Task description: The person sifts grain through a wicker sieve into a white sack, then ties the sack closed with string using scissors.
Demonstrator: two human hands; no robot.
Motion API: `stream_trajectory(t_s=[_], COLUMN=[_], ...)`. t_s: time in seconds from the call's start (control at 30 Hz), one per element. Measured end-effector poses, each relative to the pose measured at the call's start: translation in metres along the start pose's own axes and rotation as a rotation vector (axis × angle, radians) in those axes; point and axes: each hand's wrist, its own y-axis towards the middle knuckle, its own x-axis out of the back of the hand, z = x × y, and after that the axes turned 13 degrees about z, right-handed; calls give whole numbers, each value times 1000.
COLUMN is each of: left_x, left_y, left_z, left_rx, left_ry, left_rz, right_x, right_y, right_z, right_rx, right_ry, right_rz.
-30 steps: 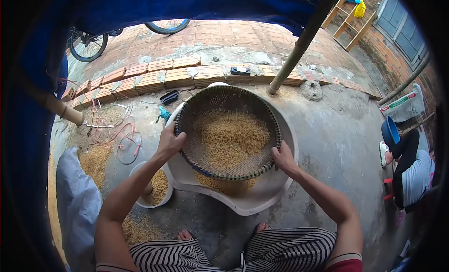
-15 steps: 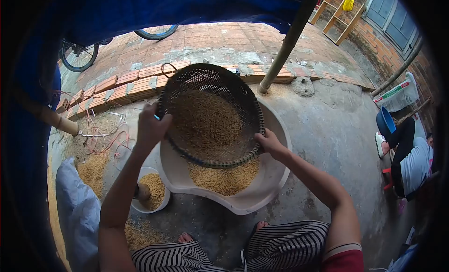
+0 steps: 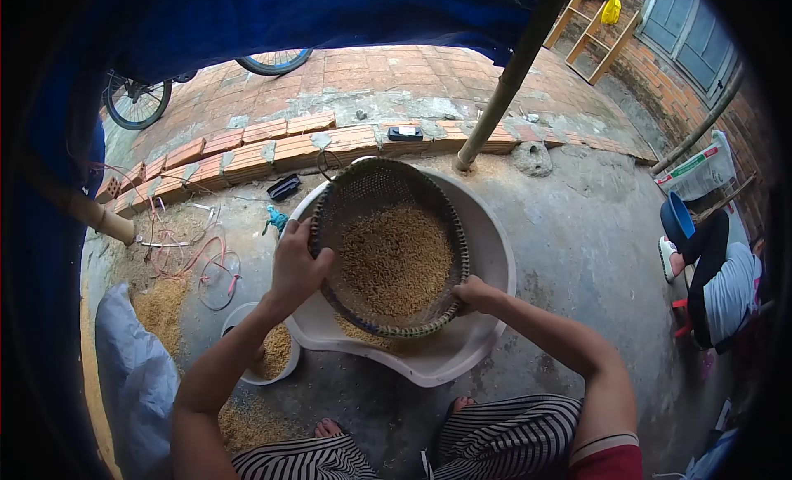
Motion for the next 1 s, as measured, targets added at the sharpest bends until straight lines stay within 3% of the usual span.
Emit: stream_trajectory(t_s=[0.03, 0.07, 0.1, 0.17, 0.2, 0.3, 0.37, 0.43, 0.5, 0.57, 0.6, 0.63, 0.7, 0.73, 0.77, 0.83, 0.9, 0.97, 1.0], left_x=[18, 32, 38, 19, 9, -31, 9, 23, 5, -27, -25, -18, -1, 14, 20, 10, -23, -23, -13], left_y=[3, 10, 17, 19, 21, -2, 2, 15, 11, -6, -13, -15, -6, 1, 7, 8, -7, -9, -7], left_z=[-3, 6, 12, 17, 21, 7, 3, 14, 21, 15, 3, -7, 14, 16, 25, 31, 16, 12, 14], left_rx=[77, 160, 237, 212, 192, -86, 89, 228, 250, 89, 103, 116, 105, 242, 275, 240, 136, 90, 80], left_ry=[-74, -128, -175, -124, -74, 74, -72, -206, -76, -48, -61, -76, -117, -114, -172, -65, -55, -19, -61], left_rz=[62, 97, 127, 110, 67, -82, 69, 117, 96, 84, 112, 142, 93, 134, 149, 128, 26, 43, 45], right_x=[-7, -3, 6, 16, 20, -9, -12, -1, 11, 12, 4, 2, -4, 1, 6, 16, 9, -6, -5], right_y=[-15, -11, -5, 10, 15, 44, 34, -7, 5, 3, 10, 3, -18, -19, -15, -3, 6, -3, -3], right_z=[2, -1, -1, 7, 3, -52, -59, -10, -15, -20, -26, -15, -10, -8, -5, 2, -10, -14, -22], right_rx=[9, 109, 91, 414, 294, 164, 51, 215, 350, 127, -95, -89, -50, 112, 98, 305, 255, -64, -35], right_ry=[238, 277, 289, 177, 87, 30, 11, 325, 296, 20, -186, -188, 263, 324, 330, 245, 238, -37, 308], right_rz=[166, 289, 289, 92, -93, -66, -37, 244, 152, -118, -136, -145, 150, 287, 296, 102, 33, -201, 54])
